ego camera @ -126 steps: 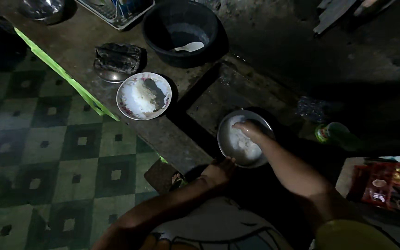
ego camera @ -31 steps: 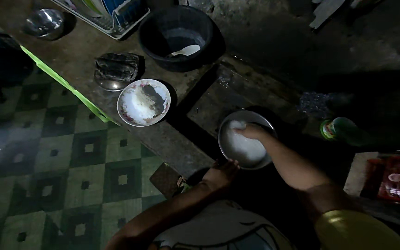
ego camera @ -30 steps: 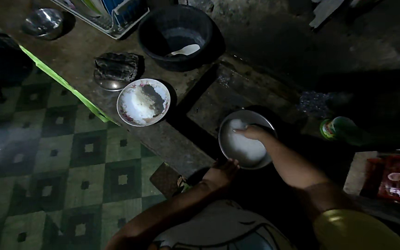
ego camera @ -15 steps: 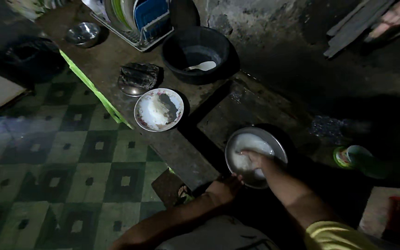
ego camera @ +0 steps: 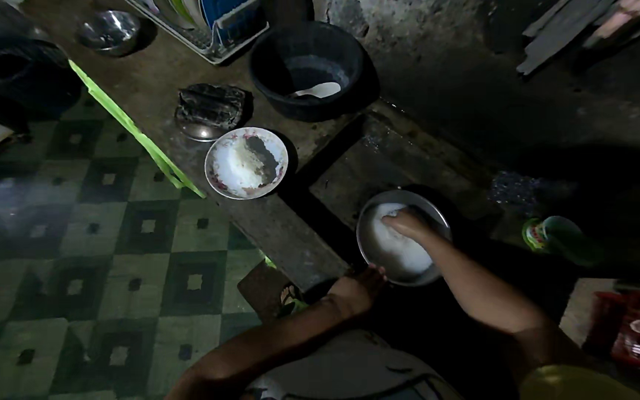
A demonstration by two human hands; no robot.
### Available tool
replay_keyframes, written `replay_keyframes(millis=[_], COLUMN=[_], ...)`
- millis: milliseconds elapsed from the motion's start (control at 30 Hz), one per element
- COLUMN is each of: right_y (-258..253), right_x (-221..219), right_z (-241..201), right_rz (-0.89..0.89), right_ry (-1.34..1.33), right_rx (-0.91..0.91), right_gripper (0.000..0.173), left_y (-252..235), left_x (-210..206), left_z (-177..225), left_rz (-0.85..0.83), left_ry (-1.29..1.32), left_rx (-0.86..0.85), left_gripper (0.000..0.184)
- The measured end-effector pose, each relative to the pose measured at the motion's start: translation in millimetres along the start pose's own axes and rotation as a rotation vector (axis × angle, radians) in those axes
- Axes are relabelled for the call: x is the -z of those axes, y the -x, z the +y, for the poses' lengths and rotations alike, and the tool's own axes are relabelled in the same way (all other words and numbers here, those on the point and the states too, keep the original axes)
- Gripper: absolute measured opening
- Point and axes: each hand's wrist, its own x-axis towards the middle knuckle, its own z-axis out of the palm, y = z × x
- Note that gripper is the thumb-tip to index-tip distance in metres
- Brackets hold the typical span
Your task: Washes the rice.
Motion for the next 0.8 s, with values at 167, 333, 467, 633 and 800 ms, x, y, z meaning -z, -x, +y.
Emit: replay_keyframes(millis=[167,333,467,633,800], right_y=[-20,-24,-12,-5,5], right_x=[-1,-9,-16,-34,-33], right_z=[12,10,10,28,35], right_rz=[-0.028,-0.316,-0.448,-0.506,-0.556], right_ry=[-0.109,-0.111,-0.181,-0.280,-0.452], right_rx=[0.174,0.155,-0.011,-0.086,-0.012], right_gripper=[0.055,0.076,0.079,0.059,0.037], left_y=[0,-1,-5,-4,-7], left_x=[-2,-2,-4,-2,0], left_z=[-3,-3,-4,-6,-9], left_rz=[0.029,0.064,0.083,0.119,0.126], left_ry=[-0.019,0.030,0.052,0.045,0.023], left_rx=[-0.014,-0.001,-0.009,-0.050,-0.088], left_gripper=[0.058,0.059,0.057,0.058,0.053])
